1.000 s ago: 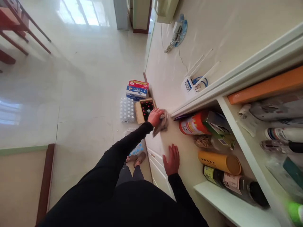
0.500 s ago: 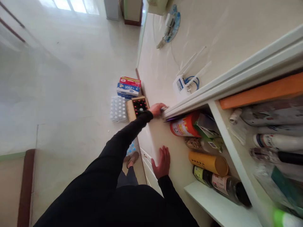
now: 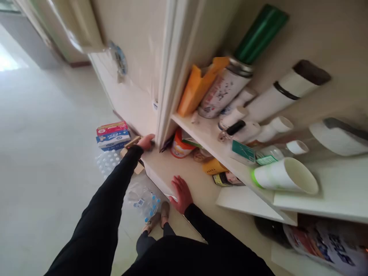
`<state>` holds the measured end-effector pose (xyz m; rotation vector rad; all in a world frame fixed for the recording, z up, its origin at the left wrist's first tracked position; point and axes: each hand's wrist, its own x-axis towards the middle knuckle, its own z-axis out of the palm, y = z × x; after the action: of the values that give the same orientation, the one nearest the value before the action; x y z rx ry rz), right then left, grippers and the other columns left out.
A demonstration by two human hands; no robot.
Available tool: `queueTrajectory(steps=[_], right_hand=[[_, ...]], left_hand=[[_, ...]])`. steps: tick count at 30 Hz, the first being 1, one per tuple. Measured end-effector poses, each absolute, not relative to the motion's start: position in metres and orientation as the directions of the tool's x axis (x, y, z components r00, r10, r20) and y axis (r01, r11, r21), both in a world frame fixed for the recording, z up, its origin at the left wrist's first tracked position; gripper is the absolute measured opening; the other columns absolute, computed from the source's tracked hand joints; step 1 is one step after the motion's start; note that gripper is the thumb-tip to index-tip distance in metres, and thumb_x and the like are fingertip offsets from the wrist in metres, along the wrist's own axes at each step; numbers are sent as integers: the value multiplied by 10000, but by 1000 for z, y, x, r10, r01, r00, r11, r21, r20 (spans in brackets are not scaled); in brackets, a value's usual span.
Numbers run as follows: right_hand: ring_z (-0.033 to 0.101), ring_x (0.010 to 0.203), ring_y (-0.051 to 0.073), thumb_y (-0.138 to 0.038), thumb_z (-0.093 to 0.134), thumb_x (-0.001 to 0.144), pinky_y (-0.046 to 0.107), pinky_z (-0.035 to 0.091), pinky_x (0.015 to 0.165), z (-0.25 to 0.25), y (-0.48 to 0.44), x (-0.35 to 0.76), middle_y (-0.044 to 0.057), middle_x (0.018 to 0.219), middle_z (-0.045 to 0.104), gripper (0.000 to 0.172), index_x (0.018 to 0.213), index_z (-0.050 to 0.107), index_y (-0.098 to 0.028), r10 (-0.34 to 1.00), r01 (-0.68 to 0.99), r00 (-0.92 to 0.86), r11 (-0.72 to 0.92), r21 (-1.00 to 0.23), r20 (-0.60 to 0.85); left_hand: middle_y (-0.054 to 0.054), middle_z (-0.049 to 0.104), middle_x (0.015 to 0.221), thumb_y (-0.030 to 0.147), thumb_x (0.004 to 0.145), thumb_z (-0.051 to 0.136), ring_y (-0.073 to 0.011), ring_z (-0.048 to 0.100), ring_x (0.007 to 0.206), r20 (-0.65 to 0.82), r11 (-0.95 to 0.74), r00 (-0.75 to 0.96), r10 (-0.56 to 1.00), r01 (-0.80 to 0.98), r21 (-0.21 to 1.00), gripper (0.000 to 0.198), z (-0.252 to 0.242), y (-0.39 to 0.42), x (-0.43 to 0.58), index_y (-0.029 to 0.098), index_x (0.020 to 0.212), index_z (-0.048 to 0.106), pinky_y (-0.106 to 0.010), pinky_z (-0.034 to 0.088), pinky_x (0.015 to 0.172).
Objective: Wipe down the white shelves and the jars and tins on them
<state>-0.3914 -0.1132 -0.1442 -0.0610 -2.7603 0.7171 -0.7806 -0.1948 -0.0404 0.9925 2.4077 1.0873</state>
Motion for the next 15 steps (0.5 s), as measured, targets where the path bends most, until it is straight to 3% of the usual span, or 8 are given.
queueTrajectory(steps=[3,9,12,15], right_hand=[[346,1685,384,-294,676,899,665,378,1343,-146,-113,-396,223,1714,494,730,1592,536,-111,136,-12,-956,867,-498,260],[421,1649,373,-311,772,835,630,373,1358,-143,-112,-409,207,1682,544,724,1524,634,-140,195,18,-952,807,-591,237],[515,1588,357,-394,803,861,596,437,1329,-141,-119,-411,186,1590,644,617,1429,712,-171,351,84,-899,723,-685,260],[596,1516,358,-490,648,1009,600,535,1245,-141,-132,-397,235,1543,662,554,1436,693,-141,537,183,-794,658,-731,284]], left_hand=[[-129,804,1305,137,657,585,-302,688,1349,-16,493,-678,735,518,699,473,-45,-247,-758,129,1078,801,-475,489,1273],[-78,682,1570,-1,633,583,-361,536,1587,-27,614,-715,699,580,535,740,-70,-301,-669,224,1312,775,-535,443,1343],[-118,658,1598,-60,647,576,-367,471,1636,-23,585,-675,738,622,521,799,-75,-287,-600,205,1379,757,-555,407,1379],[-131,672,1579,-75,650,574,-335,506,1617,-44,442,-524,850,666,600,801,-71,-260,-531,199,1377,768,-548,329,1427]])
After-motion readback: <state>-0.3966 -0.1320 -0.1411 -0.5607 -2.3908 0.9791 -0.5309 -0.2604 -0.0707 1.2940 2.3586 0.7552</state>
